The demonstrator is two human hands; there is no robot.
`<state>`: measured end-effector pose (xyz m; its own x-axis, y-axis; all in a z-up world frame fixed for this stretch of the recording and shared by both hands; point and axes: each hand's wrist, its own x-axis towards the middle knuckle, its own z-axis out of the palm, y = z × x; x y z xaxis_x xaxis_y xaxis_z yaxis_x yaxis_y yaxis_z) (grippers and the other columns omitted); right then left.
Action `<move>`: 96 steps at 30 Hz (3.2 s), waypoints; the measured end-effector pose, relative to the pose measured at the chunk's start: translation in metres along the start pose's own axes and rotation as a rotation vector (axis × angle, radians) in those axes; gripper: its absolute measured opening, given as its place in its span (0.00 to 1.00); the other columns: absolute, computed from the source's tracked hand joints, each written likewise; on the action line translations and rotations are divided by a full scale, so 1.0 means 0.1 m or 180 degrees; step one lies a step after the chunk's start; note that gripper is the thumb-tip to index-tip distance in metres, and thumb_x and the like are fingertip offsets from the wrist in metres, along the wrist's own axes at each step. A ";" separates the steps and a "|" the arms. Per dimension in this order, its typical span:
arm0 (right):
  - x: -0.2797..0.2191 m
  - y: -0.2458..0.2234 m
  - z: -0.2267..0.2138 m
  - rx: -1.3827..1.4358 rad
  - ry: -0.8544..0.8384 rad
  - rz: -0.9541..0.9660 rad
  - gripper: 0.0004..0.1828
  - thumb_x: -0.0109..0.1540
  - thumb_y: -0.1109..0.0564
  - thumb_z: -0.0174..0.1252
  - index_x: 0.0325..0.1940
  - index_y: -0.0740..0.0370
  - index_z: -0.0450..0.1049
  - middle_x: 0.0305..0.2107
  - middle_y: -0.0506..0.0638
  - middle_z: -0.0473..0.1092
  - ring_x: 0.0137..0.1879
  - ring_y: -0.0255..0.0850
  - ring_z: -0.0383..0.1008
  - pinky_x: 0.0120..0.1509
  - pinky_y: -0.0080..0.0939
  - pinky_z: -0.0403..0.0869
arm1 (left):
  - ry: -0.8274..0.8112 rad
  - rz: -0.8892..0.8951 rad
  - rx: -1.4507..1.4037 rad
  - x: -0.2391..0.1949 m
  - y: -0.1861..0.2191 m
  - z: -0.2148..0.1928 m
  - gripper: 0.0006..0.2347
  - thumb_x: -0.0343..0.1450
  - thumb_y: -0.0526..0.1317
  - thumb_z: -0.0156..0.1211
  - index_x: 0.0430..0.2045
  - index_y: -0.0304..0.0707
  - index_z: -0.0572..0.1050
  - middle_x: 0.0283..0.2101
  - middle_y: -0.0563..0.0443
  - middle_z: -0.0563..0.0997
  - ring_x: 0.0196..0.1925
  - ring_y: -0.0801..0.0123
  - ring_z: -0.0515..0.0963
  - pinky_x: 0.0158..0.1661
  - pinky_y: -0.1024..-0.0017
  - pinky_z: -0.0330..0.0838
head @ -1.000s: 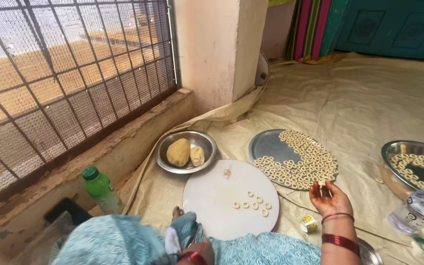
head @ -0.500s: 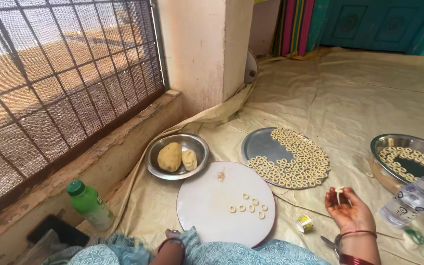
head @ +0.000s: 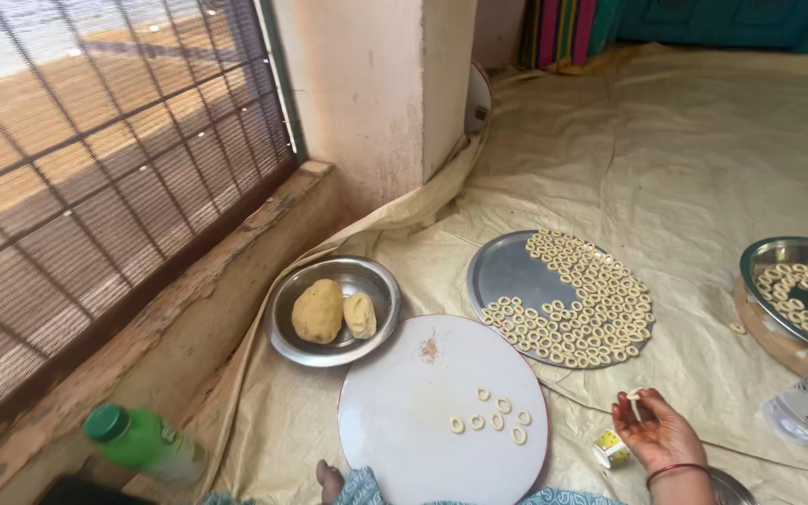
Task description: The person rolls small pieces of dough into thin ropes and forms them into ring shapes, placing the finished rings onto a metal tray. The person also rolls a larger piece of dough into a long rope on a white board.
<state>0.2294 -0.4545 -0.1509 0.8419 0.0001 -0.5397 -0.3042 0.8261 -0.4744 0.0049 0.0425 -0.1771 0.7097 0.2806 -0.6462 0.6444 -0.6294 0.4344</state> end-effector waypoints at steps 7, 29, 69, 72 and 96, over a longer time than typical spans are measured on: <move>0.15 0.35 0.17 -0.0298 0.0068 -0.0016 0.12 0.61 0.63 0.58 0.47 0.52 0.71 0.42 0.48 0.72 0.54 0.50 0.75 0.58 0.59 0.73 | -0.0009 0.0003 0.0114 0.30 0.01 -0.45 0.20 0.64 0.47 0.58 0.50 0.42 0.72 0.50 0.37 0.77 0.54 0.42 0.75 0.55 0.45 0.68; 0.63 0.74 0.24 -0.1696 0.0445 0.0100 0.25 0.59 0.63 0.59 0.60 0.52 0.66 0.40 0.50 0.75 0.45 0.45 0.75 0.46 0.49 0.72 | 0.2609 0.1792 0.0903 1.26 0.45 -0.30 0.28 0.59 0.52 0.66 0.54 0.44 0.71 0.60 0.37 0.70 0.63 0.42 0.66 0.62 0.39 0.53; 2.27 0.63 1.41 -0.4858 -0.0446 -0.2279 0.18 0.66 0.59 0.58 0.61 0.59 0.72 0.40 0.49 0.79 0.48 0.38 0.79 0.55 0.39 0.75 | 0.1538 0.1030 0.1482 1.09 0.62 -0.39 0.28 0.68 0.54 0.52 0.65 0.50 0.64 0.65 0.34 0.63 0.72 0.33 0.54 0.62 0.26 0.38; 1.94 0.54 1.10 -0.5475 -0.0359 -0.1793 0.17 0.62 0.56 0.63 0.56 0.57 0.76 0.35 0.49 0.79 0.41 0.38 0.79 0.49 0.39 0.76 | 0.1545 0.1011 0.1574 1.11 0.60 -0.36 0.28 0.68 0.54 0.51 0.65 0.51 0.64 0.66 0.37 0.63 0.72 0.34 0.54 0.62 0.27 0.39; 1.41 1.14 0.87 -0.8121 -0.1242 -0.3889 0.06 0.57 0.57 0.55 0.32 0.53 0.77 0.35 0.42 0.72 0.47 0.39 0.73 0.50 0.43 0.74 | 0.2191 0.1258 0.1454 1.04 0.59 -0.32 0.25 0.66 0.49 0.52 0.60 0.49 0.69 0.61 0.39 0.69 0.68 0.42 0.59 0.65 0.35 0.45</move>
<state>0.3522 -0.3114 -0.2206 0.8241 0.5418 0.1652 0.5225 -0.8398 0.1477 0.1255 0.0578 -0.1990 0.9621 0.2616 0.0769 0.2472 -0.9558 0.1593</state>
